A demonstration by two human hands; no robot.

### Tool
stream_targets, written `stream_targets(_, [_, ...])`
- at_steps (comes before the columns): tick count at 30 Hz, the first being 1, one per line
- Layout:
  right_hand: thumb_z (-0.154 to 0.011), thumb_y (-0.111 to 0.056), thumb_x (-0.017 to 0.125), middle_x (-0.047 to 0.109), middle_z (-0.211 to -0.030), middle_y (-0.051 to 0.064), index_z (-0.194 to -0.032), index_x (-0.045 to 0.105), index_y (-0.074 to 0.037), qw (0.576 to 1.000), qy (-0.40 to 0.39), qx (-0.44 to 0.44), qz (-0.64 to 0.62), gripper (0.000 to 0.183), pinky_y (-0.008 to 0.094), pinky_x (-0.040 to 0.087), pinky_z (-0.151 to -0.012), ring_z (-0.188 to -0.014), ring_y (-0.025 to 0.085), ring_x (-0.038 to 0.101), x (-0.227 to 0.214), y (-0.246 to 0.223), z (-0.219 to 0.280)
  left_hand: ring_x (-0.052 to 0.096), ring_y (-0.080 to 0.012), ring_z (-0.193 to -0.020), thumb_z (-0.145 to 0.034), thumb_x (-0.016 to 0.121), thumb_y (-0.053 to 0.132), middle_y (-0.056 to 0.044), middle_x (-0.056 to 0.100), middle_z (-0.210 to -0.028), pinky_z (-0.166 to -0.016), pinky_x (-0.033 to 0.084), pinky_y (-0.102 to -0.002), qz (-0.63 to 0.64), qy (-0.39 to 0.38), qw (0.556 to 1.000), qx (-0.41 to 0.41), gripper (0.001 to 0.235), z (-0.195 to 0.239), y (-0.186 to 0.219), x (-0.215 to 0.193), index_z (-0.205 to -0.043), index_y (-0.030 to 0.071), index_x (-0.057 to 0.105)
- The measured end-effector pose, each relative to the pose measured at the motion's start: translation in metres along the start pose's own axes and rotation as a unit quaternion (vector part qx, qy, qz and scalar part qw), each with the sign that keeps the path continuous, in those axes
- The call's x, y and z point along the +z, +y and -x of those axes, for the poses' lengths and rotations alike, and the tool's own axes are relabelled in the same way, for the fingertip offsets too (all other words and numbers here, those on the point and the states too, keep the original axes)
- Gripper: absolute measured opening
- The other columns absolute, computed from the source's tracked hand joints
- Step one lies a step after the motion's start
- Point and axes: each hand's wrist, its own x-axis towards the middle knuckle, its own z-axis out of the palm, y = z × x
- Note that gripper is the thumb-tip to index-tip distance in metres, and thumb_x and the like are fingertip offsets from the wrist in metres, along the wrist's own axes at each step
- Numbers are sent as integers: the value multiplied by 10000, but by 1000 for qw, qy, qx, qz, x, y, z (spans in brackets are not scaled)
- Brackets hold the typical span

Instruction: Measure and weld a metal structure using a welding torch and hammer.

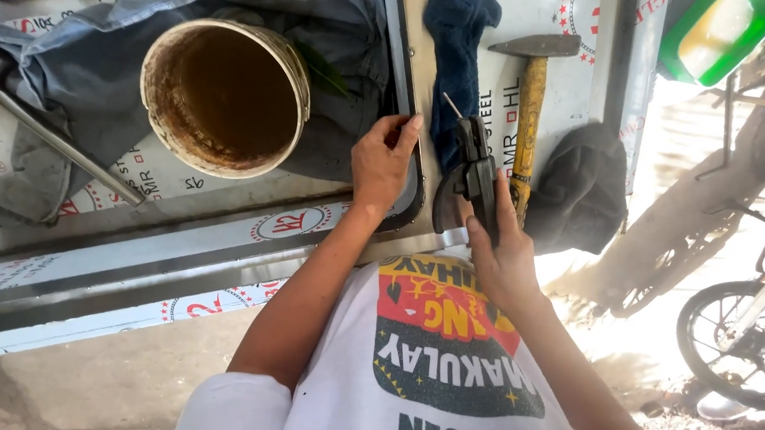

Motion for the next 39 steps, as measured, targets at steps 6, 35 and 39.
stream_targets(6, [-1045, -162, 600, 738, -1224, 180, -1637, 251, -97, 995, -1, -95, 23, 690, 355, 557, -916, -1094, 277, 745, 5, 8, -2, 707, -162, -774, -1016, 620, 456, -77, 758, -852, -732, 554, -312, -76, -19, 995, 69, 452, 5, 1, -5, -1129, 52, 787])
stream_targets(35, [-998, -119, 679, 709, -964, 181, -1614, 330, -94, 972, 27, -179, 153, 709, 441, 562, -704, -828, 357, 730, 17, 9, -23, 666, -202, -1256, -957, 724, 359, -146, 707, -1351, -1021, 531, -294, 164, -151, 975, -3, 382, 57, -18, -28, -1129, 21, 768])
stream_targets(39, [-997, -113, 671, 715, -984, 184, -1614, 331, -92, 973, 25, -178, 147, 705, 437, 565, -710, -842, 355, 737, 15, 6, -23, 641, -198, -1295, -958, 730, 355, -153, 701, -1347, -1044, 519, -296, 154, -151, 976, 12, 385, 56, -18, -28, -1142, 19, 772])
